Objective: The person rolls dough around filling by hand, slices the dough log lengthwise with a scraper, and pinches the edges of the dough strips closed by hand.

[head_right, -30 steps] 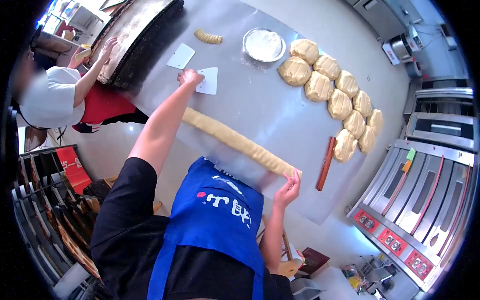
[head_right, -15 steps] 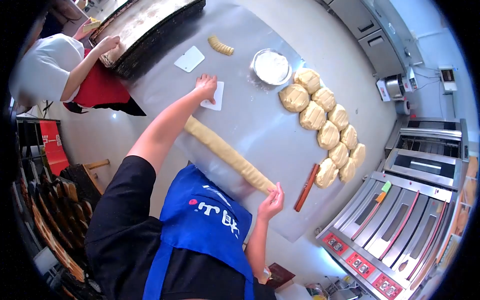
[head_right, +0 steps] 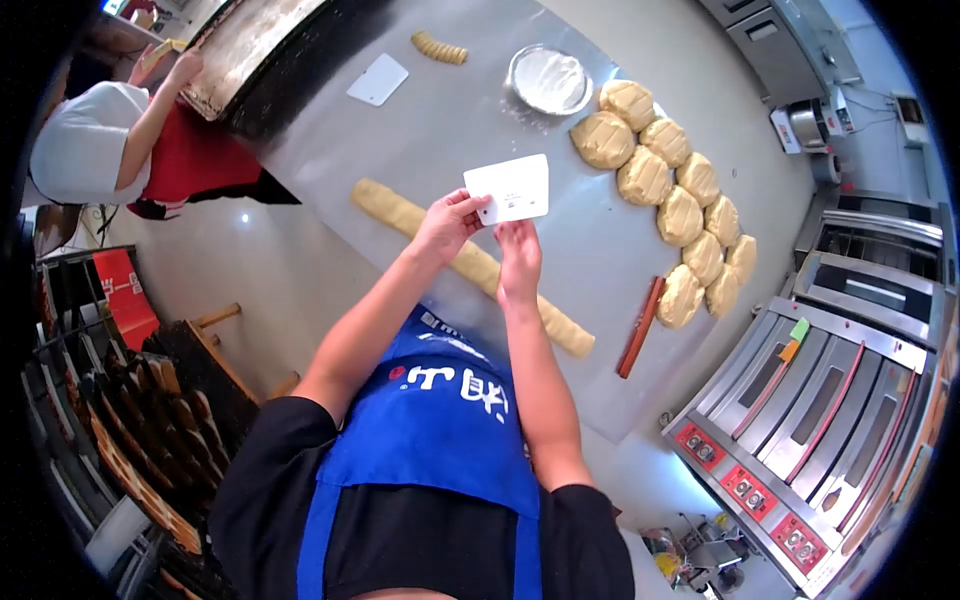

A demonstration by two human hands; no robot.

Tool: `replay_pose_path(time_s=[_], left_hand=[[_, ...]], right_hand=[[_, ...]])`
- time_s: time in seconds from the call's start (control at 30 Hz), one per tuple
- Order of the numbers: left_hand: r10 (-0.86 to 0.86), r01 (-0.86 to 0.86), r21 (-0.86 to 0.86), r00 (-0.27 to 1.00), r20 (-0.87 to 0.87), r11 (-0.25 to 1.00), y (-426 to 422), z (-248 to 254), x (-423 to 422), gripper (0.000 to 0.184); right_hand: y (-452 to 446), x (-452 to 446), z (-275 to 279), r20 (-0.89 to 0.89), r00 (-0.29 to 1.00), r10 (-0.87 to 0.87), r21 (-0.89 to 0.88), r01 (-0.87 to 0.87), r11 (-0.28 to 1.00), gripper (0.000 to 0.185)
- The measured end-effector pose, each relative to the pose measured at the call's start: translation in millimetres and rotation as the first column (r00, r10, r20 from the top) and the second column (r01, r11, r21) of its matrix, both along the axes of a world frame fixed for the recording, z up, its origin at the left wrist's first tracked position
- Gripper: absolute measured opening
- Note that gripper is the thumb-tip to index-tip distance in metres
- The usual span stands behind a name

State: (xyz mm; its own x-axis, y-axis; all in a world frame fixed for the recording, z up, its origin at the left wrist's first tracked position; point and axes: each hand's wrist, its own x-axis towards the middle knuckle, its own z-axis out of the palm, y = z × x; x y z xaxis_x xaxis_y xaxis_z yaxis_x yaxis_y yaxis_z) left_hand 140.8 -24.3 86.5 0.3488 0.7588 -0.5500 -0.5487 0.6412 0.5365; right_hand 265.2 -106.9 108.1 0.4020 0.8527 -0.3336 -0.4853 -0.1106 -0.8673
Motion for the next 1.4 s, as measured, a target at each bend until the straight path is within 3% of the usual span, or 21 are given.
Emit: replay_pose_path(time_s=[0.07, 0.13, 0.27, 0.6, 0.7, 0.83, 0.97, 1.03, 1.07, 1.1, 1.13, 1.2, 1.23, 1.3, 1.33, 1.4], left_hand=[[0.028, -0.027, 0.003, 0.998, -0.050, 1.000, -18, 1, -12, 0.022], [0.056, -0.046, 0.104, 0.995, -0.087, 0.993, -25, -7, -32, 0.023], [0.156, -0.137, 0.114, 0.970, -0.187, 0.984, -25, -16, -77, 0.022], [0.213, -0.211, 0.027, 0.972, -0.094, 0.977, -22, -39, -125, 0.020], [0.274, -0.274, 0.018, 0.954, -0.122, 0.962, -7, -40, -135, 0.018], [0.359, -0.357, 0.048, 0.912, -0.197, 0.933, 33, -39, -161, 0.015], [0.313, -0.242, 0.208, 0.837, -0.449, 0.948, 88, -39, -189, 0.017], [0.306, -0.235, 0.208, 0.843, -0.443, 0.949, 117, -48, -198, 0.022], [0.207, -0.006, 0.257, 0.611, -0.764, 0.966, 131, -53, -203, 0.027], [0.153, 0.219, 0.212, 0.257, -0.954, 0.953, 146, -57, -204, 0.034], [0.161, 0.228, 0.223, 0.260, -0.952, 0.948, 164, -64, -202, 0.034], [0.582, 0.494, 0.489, -0.044, -0.812, 0.719, 197, -77, -197, 0.060], [0.584, 0.504, 0.489, -0.037, -0.811, 0.712, 216, -69, -190, 0.060], [0.550, 0.692, 0.318, -0.137, -0.824, 0.648, 255, -56, -167, 0.086], [0.552, 0.701, 0.320, -0.126, -0.825, 0.637, 276, -60, -157, 0.086], [0.217, 0.707, -0.117, -0.364, -0.906, 0.697, 312, -72, -137, 0.099]], right_hand=[[19, -7, -2, -0.100, 0.995, 0.029, -0.024, -0.032, 0.999, 0.036], [26, -16, -6, -0.088, 0.994, 0.057, -0.054, -0.061, 0.997, 0.033], [34, -39, -16, -0.086, 0.988, 0.126, -0.138, -0.137, 0.981, 0.026], [53, -72, -27, -0.121, 0.964, 0.238, -0.249, -0.262, 0.933, 0.028], [66, -74, -23, -0.111, 0.930, 0.349, -0.156, -0.363, 0.919, 0.032], [79, -72, -13, -0.006, 0.932, 0.363, -0.204, -0.357, 0.912, 0.033], [70, -58, -31, 0.051, 0.956, 0.287, -0.282, -0.262, 0.923, 0.031], [57, -55, -32, 0.037, 0.972, 0.234, -0.306, -0.211, 0.928, 0.028], [50, -54, -32, 0.038, 0.974, 0.223, -0.298, -0.202, 0.933, 0.028], [43, -51, -31, 0.060, 0.980, 0.187, -0.326, -0.158, 0.932, 0.026], [37, -48, -30, 0.084, 0.985, 0.151, -0.352, -0.112, 0.929, 0.025], [21, -38, -27, 0.114, 0.990, 0.087, -0.360, -0.041, 0.932, 0.024], [11, -33, -26, 0.141, 0.989, 0.036, -0.377, 0.020, 0.926, 0.024], [-8, -24, -23, 0.147, 0.989, -0.031, -0.388, 0.087, 0.918, 0.024], [-15, -21, -22, 0.157, 0.984, -0.083, -0.397, 0.140, 0.907, 0.025], [-29, -18, -17, 0.173, 0.976, -0.130, -0.394, 0.190, 0.899, 0.024]])
